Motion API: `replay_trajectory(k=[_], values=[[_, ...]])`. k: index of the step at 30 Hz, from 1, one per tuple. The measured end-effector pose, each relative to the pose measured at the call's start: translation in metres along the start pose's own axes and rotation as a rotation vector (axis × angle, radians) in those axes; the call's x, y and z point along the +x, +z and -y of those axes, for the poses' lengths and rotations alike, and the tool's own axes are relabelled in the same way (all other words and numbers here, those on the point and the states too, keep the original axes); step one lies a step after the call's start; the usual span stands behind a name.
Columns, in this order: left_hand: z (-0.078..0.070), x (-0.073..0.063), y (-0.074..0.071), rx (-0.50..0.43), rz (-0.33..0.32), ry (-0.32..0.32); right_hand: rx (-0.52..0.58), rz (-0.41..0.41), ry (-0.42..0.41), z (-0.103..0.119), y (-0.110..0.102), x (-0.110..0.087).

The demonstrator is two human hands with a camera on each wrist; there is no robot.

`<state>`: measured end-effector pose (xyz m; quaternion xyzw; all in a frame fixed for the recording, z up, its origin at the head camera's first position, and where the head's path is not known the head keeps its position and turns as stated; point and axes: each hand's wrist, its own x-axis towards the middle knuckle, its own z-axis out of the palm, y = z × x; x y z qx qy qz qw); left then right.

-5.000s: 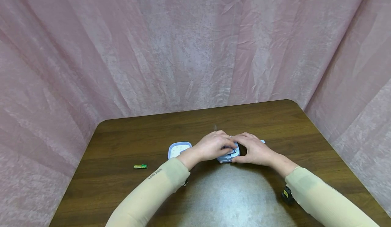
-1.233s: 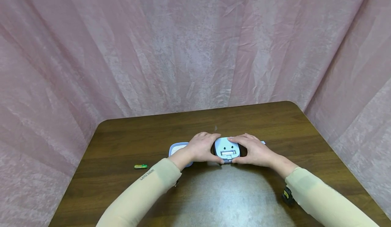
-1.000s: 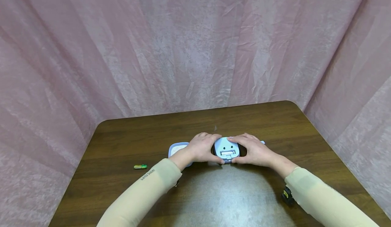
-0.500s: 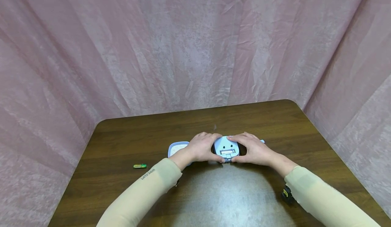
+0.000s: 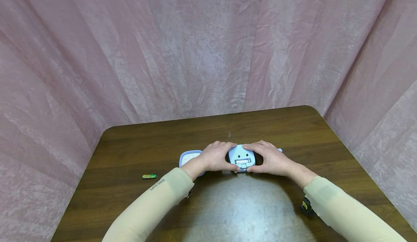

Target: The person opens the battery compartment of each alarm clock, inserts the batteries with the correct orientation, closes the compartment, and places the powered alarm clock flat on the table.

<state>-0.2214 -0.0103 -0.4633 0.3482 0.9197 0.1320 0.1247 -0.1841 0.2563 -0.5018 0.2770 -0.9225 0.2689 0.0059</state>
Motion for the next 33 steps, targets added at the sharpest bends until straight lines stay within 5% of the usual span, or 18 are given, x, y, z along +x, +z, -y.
replay_trajectory(k=[18, 33], values=[[0.003, 0.002, 0.002, 0.005, -0.003, -0.001, -0.013, -0.002, 0.002, 0.0, 0.0, 0.0], [0.002, 0.0, 0.0, -0.044, 0.009, -0.023, -0.011, 0.065, 0.108, 0.012, -0.006, -0.001]])
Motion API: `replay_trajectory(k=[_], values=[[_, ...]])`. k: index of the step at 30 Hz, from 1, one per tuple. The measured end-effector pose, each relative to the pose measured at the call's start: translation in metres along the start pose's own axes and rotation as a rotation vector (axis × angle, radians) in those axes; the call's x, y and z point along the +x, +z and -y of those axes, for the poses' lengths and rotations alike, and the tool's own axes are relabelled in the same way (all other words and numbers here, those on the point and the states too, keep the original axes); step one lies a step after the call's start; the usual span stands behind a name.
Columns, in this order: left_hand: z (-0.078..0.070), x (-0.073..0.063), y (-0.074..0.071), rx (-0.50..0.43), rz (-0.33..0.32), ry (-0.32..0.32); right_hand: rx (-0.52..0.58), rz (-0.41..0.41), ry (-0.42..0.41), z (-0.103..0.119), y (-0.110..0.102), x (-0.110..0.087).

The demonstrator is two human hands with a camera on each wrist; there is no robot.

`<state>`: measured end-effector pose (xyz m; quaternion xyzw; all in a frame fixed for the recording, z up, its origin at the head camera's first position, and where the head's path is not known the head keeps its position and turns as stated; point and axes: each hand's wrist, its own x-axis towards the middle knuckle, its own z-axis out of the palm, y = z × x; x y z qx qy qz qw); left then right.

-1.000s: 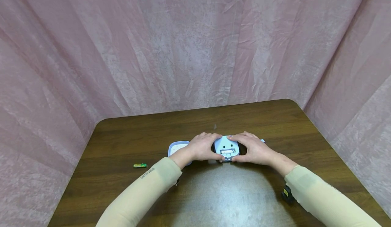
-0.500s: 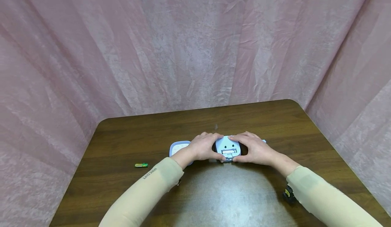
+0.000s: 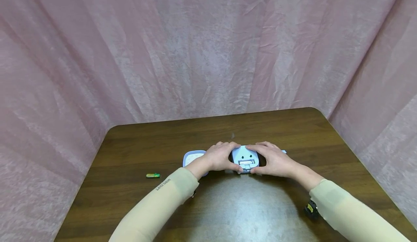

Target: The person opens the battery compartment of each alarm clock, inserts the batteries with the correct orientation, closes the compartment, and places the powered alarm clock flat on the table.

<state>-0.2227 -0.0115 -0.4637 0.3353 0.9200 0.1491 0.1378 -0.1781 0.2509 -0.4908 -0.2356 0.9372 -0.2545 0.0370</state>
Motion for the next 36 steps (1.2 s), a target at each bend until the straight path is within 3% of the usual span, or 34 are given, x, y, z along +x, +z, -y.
replay_trajectory(k=[20, 36], values=[[-0.001, 0.0, -0.003, -0.005, 0.008, -0.005, -0.009, -0.076, -0.056, -0.006, -0.02, -0.01], [-0.003, 0.001, -0.004, -0.005, 0.005, -0.009, -0.118, -0.246, -0.148, -0.021, -0.051, -0.027]])
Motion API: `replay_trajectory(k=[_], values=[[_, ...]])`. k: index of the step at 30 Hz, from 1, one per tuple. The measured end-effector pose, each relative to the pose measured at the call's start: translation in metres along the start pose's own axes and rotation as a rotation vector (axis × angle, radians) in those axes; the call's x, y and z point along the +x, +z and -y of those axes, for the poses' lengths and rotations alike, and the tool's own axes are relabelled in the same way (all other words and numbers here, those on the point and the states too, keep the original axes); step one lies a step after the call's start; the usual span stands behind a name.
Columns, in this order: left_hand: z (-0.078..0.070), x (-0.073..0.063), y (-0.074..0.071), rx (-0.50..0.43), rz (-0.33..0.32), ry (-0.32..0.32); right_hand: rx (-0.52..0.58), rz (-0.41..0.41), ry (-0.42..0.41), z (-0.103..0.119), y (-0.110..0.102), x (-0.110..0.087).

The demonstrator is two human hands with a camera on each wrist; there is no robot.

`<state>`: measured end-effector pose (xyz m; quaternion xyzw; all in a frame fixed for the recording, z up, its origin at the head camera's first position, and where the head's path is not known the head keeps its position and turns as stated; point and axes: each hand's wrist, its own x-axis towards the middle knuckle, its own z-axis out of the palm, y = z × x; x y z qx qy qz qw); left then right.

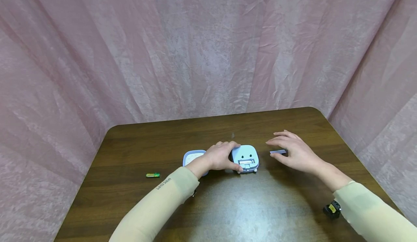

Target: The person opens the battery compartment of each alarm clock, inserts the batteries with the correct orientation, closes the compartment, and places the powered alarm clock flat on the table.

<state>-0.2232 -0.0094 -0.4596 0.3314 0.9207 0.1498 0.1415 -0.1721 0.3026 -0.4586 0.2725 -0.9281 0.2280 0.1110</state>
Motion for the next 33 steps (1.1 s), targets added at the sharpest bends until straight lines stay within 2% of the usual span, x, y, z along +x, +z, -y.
replay_trajectory(k=[10, 20, 33], values=[[-0.001, 0.0, -0.001, 0.005, 0.008, -0.013, -0.17, -0.106, -0.108, -0.02, -0.006, -0.014], [-0.002, 0.0, 0.0, -0.001, 0.011, -0.014, -0.238, -0.087, -0.106, -0.033, -0.004, -0.024], [-0.001, 0.001, 0.001, -0.011, 0.015, -0.012, -0.309, -0.125, -0.202, -0.036, 0.017, -0.023]])
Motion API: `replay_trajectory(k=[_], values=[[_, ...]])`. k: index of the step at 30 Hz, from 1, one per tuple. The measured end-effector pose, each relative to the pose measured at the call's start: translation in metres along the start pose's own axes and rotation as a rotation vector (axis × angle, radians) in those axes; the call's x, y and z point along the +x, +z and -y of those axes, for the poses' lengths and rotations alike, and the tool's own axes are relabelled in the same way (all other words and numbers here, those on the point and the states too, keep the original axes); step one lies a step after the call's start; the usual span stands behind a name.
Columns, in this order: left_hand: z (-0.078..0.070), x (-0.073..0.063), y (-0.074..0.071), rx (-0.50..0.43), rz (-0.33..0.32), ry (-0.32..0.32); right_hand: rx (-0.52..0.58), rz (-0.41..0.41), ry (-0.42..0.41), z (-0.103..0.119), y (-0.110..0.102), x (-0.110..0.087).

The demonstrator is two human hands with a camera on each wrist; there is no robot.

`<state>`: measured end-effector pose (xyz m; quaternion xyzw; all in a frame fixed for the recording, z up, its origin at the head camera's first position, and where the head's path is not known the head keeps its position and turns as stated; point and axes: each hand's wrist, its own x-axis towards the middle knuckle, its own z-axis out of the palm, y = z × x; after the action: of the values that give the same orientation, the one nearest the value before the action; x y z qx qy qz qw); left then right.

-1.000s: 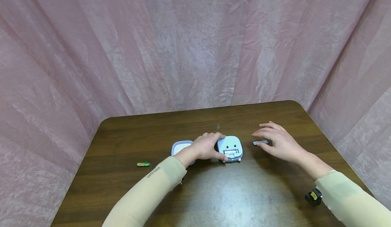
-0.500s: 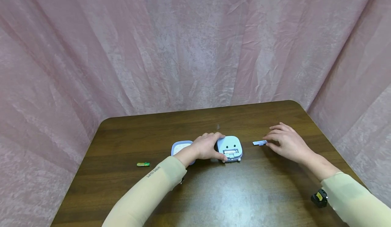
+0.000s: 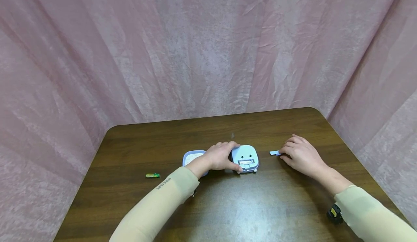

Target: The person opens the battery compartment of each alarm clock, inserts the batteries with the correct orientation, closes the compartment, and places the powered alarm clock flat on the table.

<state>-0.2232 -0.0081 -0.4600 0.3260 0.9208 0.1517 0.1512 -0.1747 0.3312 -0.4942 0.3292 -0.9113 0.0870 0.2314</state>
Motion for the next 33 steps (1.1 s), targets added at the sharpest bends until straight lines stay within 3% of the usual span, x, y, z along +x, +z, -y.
replay_trajectory(k=[33], values=[[0.001, 0.001, 0.0, -0.01, 0.016, -0.014, -0.053, -0.042, -0.061, -0.001, 0.012, 0.003]])
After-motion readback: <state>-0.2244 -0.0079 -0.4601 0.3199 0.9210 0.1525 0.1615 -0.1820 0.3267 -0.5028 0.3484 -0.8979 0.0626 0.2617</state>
